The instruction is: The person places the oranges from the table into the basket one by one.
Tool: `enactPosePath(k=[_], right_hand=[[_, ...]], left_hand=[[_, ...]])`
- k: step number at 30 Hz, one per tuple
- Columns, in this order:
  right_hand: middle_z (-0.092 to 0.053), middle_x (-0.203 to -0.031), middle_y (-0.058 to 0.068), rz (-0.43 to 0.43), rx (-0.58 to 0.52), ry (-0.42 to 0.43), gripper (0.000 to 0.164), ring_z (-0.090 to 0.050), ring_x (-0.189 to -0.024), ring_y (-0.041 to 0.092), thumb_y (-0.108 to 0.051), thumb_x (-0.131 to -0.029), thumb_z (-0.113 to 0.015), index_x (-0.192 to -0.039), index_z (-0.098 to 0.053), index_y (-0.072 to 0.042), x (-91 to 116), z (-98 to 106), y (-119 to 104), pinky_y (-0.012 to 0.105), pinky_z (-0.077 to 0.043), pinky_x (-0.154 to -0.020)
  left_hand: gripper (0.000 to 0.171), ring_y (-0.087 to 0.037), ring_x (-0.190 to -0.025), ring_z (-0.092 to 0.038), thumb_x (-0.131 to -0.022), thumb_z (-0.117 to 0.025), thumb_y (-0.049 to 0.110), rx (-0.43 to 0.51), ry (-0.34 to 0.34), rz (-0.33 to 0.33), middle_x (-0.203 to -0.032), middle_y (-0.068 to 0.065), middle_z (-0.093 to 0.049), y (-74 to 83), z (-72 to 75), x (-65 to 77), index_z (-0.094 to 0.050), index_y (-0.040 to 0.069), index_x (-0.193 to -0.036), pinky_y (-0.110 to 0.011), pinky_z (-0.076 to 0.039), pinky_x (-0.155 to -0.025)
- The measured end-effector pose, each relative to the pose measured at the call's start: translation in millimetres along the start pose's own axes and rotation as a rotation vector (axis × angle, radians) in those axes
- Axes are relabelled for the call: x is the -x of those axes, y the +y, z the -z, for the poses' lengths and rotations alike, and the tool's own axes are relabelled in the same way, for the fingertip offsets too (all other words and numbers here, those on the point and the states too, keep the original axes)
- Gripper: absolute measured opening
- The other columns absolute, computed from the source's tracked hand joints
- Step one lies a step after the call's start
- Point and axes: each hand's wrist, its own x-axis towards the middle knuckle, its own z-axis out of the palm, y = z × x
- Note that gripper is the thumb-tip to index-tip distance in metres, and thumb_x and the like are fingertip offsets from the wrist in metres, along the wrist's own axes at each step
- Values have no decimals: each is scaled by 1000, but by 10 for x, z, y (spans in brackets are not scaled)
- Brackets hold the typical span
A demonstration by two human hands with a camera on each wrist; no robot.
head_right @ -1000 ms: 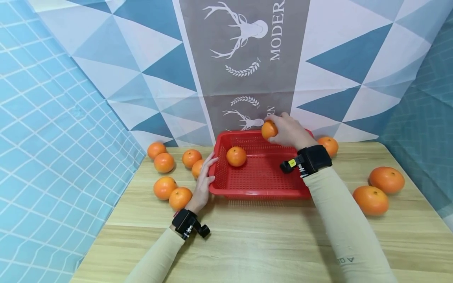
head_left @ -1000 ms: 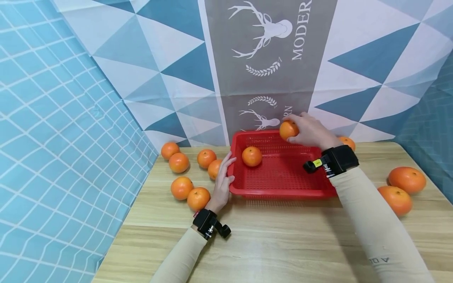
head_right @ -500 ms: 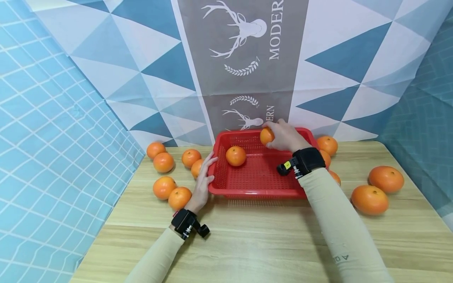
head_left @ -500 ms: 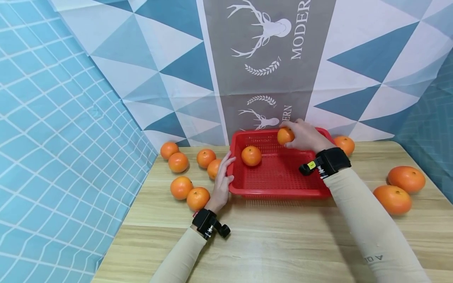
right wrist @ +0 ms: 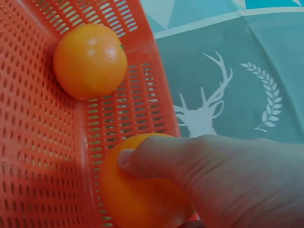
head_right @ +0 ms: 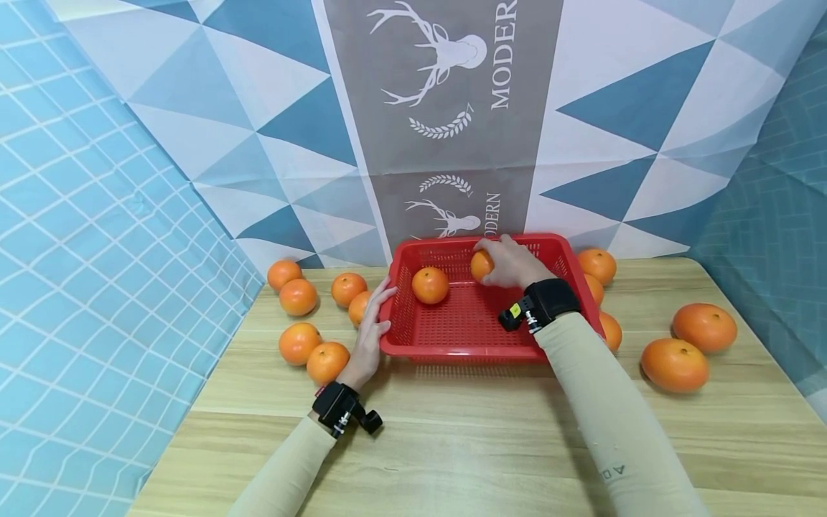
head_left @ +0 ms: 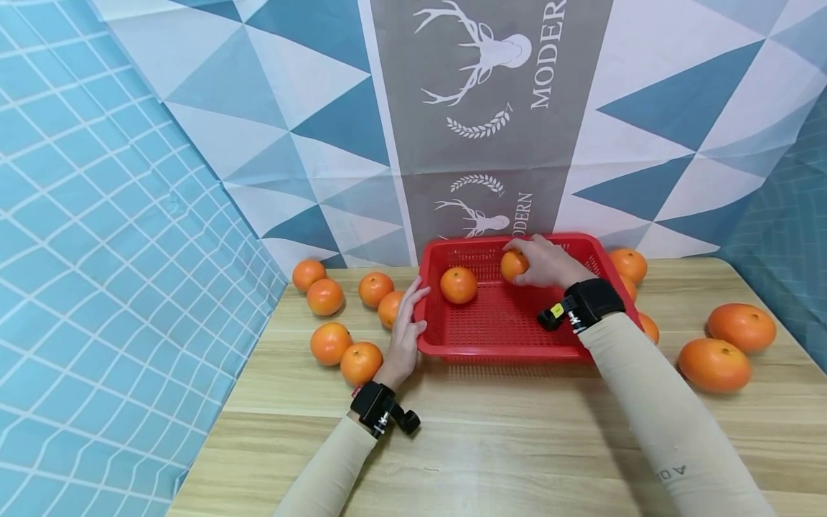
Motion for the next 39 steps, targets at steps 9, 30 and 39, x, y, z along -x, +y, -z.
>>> enactPosePath(k=[9,30,39], right_hand=[[-53,-144,30,2,-10,-11,70,-54,-132,49,-15,-98,-83,-162,-56,-8,-5,-90,-46,65,-59,-109],[-55,-141,28,-14,1,-69,69,-56,-127,46,-16,-96,-85,-160,-60,-10,-22,-179,-30,64,-59,-109],[-52,-148,27,-56,-8,-96,75,-51,-136,47,-17,-95,-86,-164,-55,-14,-42,-251,-30,68,-58,-113]], left_hand=[[71,-37,-177,-18,-96,-41,3,-2,2,11,-190,-9,-20,-19,21,6,-41,-7,-166,-69,-24,-142],[71,-36,-177,-19,-97,-40,3,-15,0,6,-190,-6,-20,3,12,-28,-40,-4,-167,-70,-26,-141],[71,-37,-176,-21,-96,-41,2,-35,7,-3,-190,-7,-22,-27,23,3,-43,-3,-167,-71,-25,-140]])
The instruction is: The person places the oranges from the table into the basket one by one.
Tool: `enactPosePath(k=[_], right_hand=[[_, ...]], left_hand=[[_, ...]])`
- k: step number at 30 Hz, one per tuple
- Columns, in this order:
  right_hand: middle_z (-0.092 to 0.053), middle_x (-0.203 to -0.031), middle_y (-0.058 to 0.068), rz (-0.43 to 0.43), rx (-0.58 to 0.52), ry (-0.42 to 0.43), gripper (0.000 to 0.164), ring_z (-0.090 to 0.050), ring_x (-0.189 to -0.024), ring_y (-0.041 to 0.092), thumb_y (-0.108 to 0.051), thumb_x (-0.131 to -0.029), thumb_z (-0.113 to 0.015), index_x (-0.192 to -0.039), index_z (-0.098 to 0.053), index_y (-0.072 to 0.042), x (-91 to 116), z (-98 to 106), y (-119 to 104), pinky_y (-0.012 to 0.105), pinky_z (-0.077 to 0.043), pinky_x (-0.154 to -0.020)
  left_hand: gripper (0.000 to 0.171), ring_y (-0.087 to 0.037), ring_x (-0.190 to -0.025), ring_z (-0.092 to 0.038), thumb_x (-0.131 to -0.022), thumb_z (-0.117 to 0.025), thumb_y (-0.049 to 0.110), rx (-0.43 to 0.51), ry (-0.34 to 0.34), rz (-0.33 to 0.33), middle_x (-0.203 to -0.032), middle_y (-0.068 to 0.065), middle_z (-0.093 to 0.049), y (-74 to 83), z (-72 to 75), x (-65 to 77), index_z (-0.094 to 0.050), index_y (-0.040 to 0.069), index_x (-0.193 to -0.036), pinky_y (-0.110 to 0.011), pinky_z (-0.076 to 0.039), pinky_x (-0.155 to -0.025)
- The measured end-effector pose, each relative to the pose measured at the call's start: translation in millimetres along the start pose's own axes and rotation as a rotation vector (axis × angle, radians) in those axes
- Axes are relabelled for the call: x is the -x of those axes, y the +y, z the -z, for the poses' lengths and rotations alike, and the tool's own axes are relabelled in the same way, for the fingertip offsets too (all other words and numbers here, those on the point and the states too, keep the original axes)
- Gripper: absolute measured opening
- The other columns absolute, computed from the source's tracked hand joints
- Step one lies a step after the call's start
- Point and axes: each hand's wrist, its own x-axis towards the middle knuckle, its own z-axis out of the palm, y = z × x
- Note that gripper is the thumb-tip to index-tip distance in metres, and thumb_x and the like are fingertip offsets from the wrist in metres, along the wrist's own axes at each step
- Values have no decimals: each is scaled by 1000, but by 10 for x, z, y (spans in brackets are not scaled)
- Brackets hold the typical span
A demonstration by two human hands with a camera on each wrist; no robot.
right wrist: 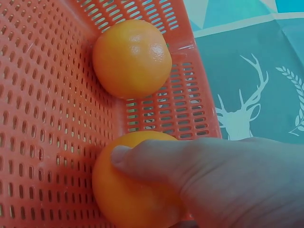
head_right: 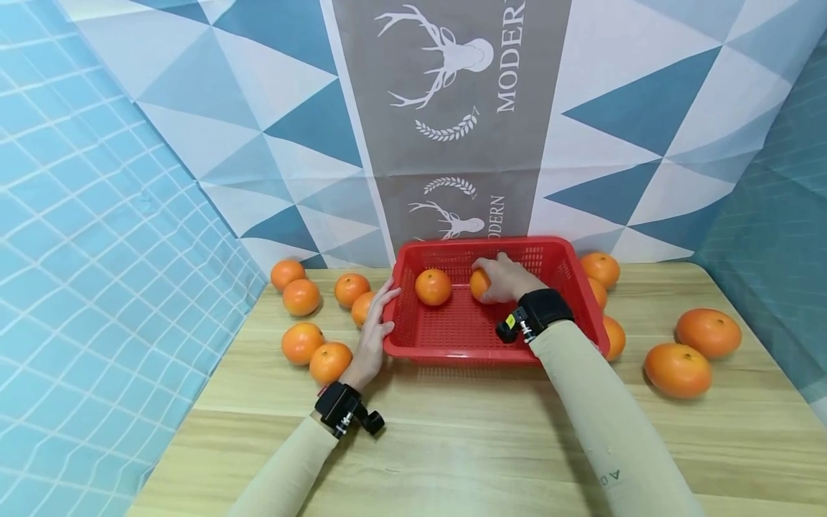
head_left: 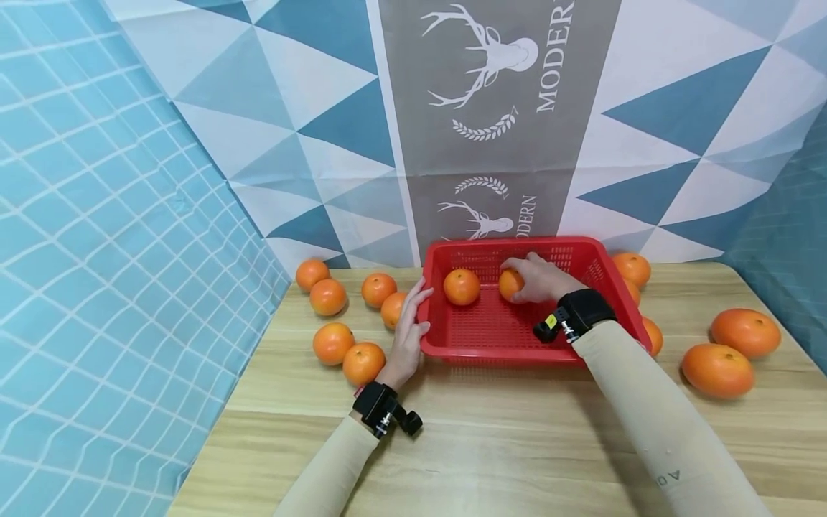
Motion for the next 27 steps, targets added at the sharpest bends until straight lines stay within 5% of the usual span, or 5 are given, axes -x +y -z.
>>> enactPosePath(k=[27], right_hand=[[-51,-146,27,5,10,-16,82,-54,-132,45,-19,-93,-88,-167,-51,-13,37,42,-3,65,-60,-112]], left_hand=[[70,-37,-177,-19,-96,-40,2,0,-5,19,-190,-8,-20,59,-13,17,-42,-5,-166,-72,-22,-141]])
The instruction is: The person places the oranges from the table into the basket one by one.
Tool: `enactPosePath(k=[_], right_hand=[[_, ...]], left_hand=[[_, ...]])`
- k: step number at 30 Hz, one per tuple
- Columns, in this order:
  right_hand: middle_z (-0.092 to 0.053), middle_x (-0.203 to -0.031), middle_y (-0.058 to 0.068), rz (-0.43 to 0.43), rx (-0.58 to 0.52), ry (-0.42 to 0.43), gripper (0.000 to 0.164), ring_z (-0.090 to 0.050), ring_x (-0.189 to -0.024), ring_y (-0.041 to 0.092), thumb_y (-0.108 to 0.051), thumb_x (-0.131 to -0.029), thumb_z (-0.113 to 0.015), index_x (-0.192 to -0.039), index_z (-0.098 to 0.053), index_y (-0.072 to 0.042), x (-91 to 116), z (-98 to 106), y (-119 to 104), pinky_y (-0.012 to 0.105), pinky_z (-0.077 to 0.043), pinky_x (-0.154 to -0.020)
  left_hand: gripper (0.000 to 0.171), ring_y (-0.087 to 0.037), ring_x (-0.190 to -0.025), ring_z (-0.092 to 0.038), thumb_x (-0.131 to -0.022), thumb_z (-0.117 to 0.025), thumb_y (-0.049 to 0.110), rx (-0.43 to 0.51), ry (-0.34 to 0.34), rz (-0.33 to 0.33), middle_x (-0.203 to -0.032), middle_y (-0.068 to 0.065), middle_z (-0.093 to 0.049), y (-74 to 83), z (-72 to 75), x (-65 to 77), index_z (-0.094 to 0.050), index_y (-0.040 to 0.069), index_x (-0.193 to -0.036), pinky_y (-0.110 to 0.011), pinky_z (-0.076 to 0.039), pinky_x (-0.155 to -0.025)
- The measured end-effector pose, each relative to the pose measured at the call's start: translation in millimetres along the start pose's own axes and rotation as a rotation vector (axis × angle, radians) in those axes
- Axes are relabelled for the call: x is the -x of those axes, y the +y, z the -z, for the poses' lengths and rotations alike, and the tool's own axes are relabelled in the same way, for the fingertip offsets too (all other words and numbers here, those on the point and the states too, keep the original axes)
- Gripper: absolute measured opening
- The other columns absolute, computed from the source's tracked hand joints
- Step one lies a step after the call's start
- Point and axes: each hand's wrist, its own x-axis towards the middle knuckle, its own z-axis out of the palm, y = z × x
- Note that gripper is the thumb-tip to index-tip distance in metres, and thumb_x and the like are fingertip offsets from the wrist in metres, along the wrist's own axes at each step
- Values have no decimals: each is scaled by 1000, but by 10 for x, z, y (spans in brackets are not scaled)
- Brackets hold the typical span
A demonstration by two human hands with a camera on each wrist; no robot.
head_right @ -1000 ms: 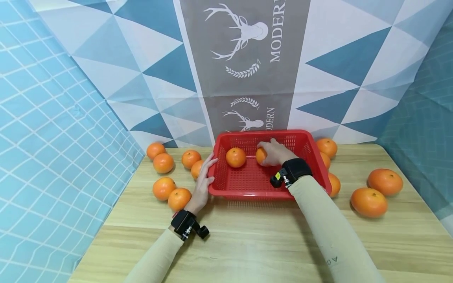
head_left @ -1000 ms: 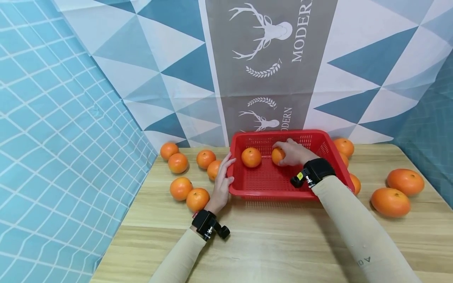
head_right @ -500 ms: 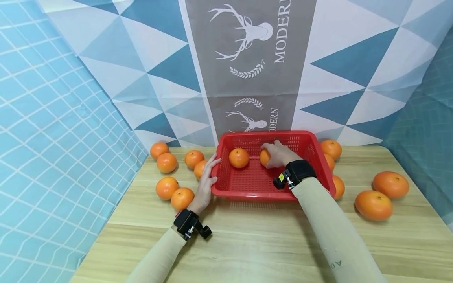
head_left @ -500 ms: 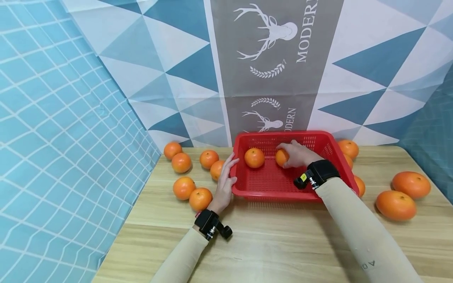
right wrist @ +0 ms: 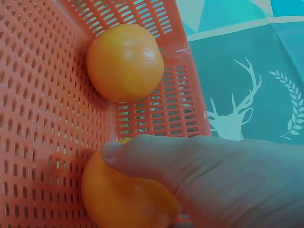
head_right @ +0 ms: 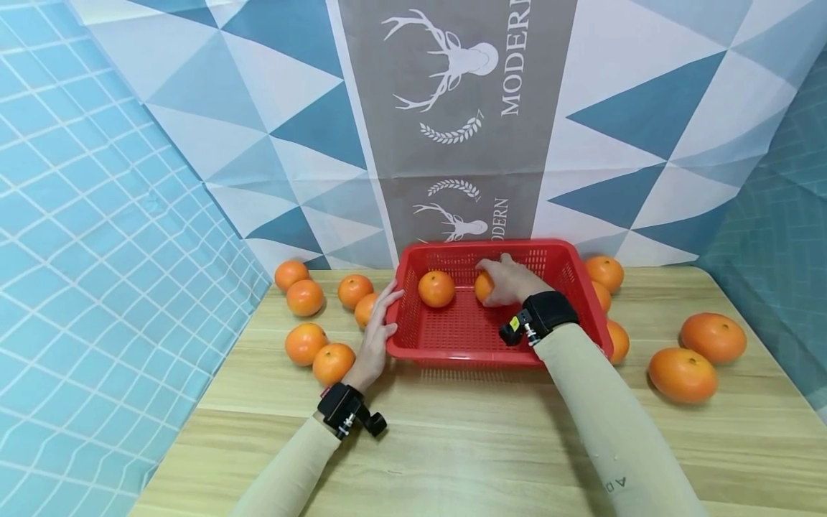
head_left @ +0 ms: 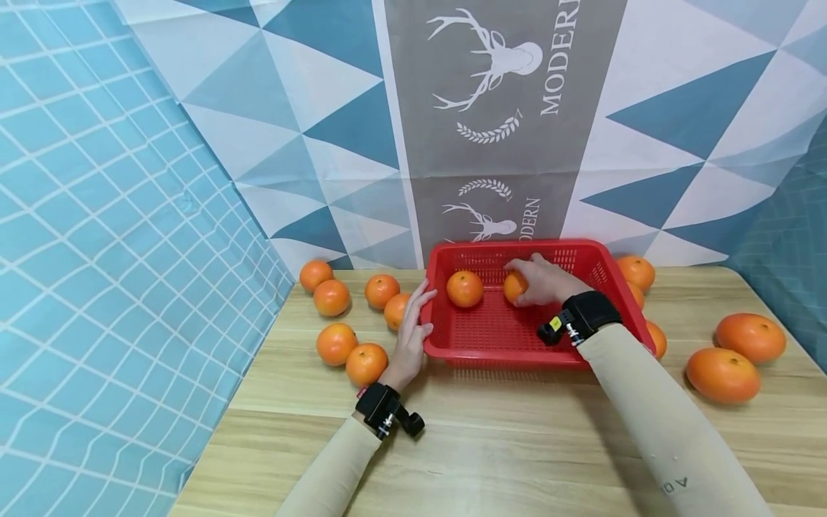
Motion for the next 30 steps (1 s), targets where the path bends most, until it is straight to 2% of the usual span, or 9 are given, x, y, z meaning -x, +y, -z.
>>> enactPosePath(k=[10,19,30], right_hand=[[-48,-147,30,42,12,34,80,-60,-124,45,-18,-97,-86,-168,-51,-12,92,202,-106,62,-63,-105],[-49,-150,31,57,57,65,81,-59,-134,49,-21,-97,-85,-169,-48,-12,197,421,-224,66,-63,-108],[-48,-152,34,34,67,97,81,-59,-131,53,-23,-96,-87,-167,-50,-8,242,544,-91,71,-59,-108]], left_hand=[[69,-37,-177,-19,-97,-40,1,3,3,-6,-190,-9,-21,-9,-1,4,-43,-5,-166,-69,-19,-143],[70,-36,-177,-18,-98,-40,0,13,-1,1,-191,-6,-20,-23,5,3,-41,-5,-167,-69,-21,-143],[70,-35,-177,-19,-98,-39,0,-1,1,1,-190,-5,-21,-26,3,-7,-42,-5,-167,-70,-22,-142]])
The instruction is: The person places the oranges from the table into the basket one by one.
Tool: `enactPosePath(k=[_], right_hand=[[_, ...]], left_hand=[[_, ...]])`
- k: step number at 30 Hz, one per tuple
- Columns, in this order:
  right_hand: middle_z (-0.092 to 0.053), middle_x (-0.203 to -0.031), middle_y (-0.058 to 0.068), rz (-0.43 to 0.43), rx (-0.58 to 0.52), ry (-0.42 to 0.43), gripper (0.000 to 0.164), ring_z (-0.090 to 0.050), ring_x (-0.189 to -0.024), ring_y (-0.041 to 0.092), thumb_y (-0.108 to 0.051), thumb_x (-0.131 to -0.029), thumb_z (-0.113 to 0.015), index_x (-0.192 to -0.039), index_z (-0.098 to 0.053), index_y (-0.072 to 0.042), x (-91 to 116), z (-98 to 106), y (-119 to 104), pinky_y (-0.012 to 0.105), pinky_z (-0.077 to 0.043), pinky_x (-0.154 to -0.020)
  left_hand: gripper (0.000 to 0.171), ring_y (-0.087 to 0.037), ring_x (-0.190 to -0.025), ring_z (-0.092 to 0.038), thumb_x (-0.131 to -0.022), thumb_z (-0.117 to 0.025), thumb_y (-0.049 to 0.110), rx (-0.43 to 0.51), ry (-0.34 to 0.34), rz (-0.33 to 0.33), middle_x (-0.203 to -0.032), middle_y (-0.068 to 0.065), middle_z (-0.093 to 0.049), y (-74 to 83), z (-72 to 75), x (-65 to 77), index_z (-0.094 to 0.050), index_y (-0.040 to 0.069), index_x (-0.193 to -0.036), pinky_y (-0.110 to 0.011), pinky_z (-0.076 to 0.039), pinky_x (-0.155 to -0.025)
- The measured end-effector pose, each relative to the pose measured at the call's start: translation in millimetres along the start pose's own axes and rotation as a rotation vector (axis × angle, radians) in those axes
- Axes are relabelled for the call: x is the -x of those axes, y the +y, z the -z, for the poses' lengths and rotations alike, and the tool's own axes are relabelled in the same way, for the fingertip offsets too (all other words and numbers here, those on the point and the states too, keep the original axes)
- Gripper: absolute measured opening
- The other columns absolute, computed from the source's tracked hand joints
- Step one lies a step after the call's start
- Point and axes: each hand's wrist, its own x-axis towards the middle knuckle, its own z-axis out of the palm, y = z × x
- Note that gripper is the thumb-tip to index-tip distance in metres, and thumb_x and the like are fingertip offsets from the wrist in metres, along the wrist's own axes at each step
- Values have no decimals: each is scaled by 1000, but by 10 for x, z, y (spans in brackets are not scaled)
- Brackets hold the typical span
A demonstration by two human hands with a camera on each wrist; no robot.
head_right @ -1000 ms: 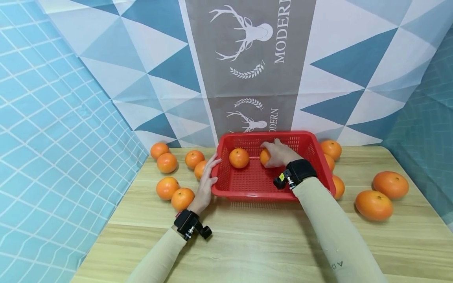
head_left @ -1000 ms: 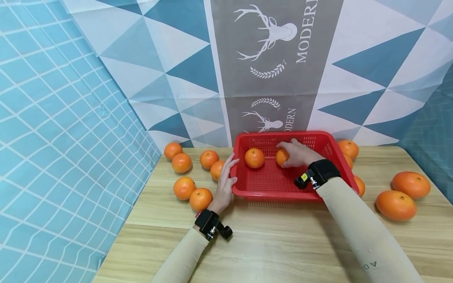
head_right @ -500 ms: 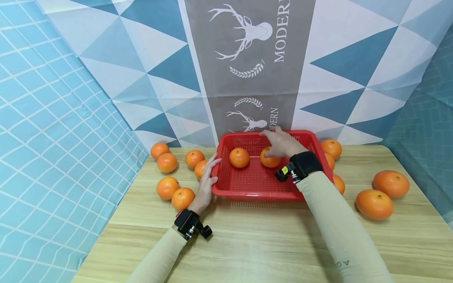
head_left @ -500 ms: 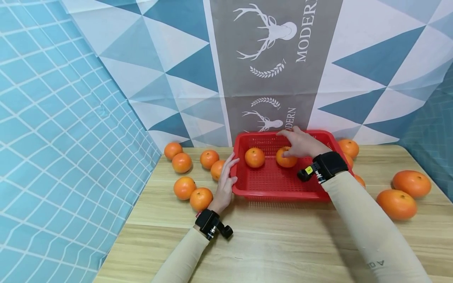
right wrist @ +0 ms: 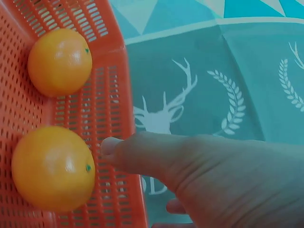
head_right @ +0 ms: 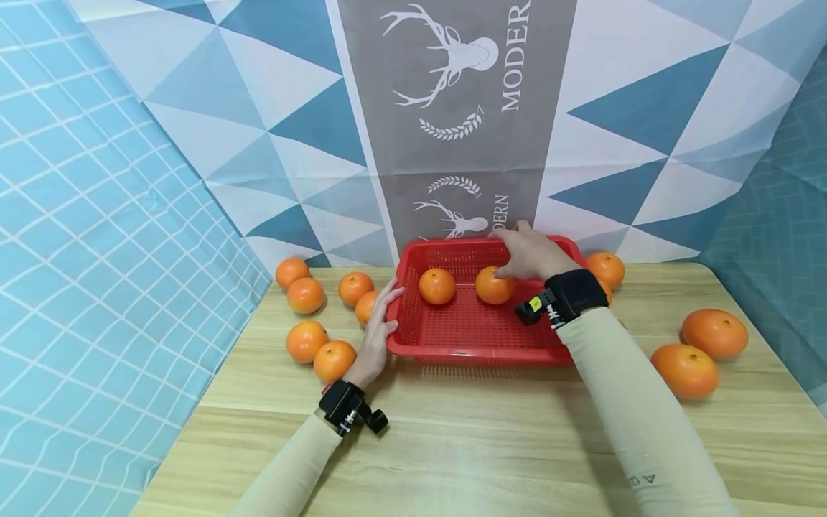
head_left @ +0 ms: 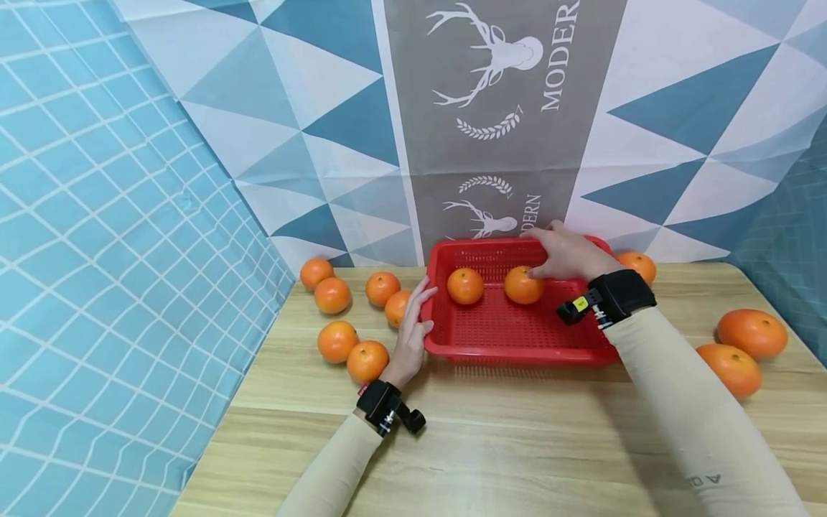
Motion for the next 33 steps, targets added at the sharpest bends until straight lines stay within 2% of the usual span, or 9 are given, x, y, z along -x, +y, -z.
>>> enactPosePath(k=[5,11,15,18,24,33], right_hand=[[-44,-156,36,-12,16,14,83,-52,-137,56,-23,-95,-87,-167,-49,-6,37,77,111,77,-54,-112],[-47,-153,37,-36,2,40,83,-50,-136,56,-20,-93,-88,-165,-50,-4,107,113,253,78,-55,-112],[-46,-155,38,-47,-7,50,84,-49,-137,58,-20,-93,-89,-165,-49,-4,154,147,361,79,-55,-111],[-46,-154,38,-47,3,56,85,-48,-137,58,-20,-92,-89,-165,-48,-3,198,184,447,78,-57,-108],[-44,-154,41,-67,-11,61,88,-48,-136,61,-16,-91,-90,-165,-45,-1,316,266,615,73,-64,-101],[-43,-152,43,-96,1,79,91,-44,-136,64,-17,-86,-92,-162,-45,2,476,318,944,73,-66,-95]], left_hand=[[69,-36,-177,-18,-98,-39,-1,0,2,-10,-191,-7,-20,5,0,-10,-42,-4,-167,-71,-20,-142],[70,-39,-176,-19,-97,-40,1,6,-2,-38,-190,-9,-21,-30,16,2,-44,1,-167,-73,-22,-141],[69,-38,-173,-26,-96,-41,5,-40,12,-102,-188,-11,-25,-86,26,-2,-47,0,-165,-68,-29,-140],[69,-39,-173,-28,-96,-42,6,-51,19,-124,-188,-13,-27,-93,25,-11,-47,-2,-164,-66,-29,-140],[70,-42,-176,-20,-95,-41,2,-7,13,-53,-190,-12,-22,-31,4,-20,-44,-6,-165,-74,-18,-141],[71,-38,-176,-21,-95,-40,2,-1,6,-25,-190,-8,-22,-19,-2,-15,-43,-5,-166,-70,-23,-141]])
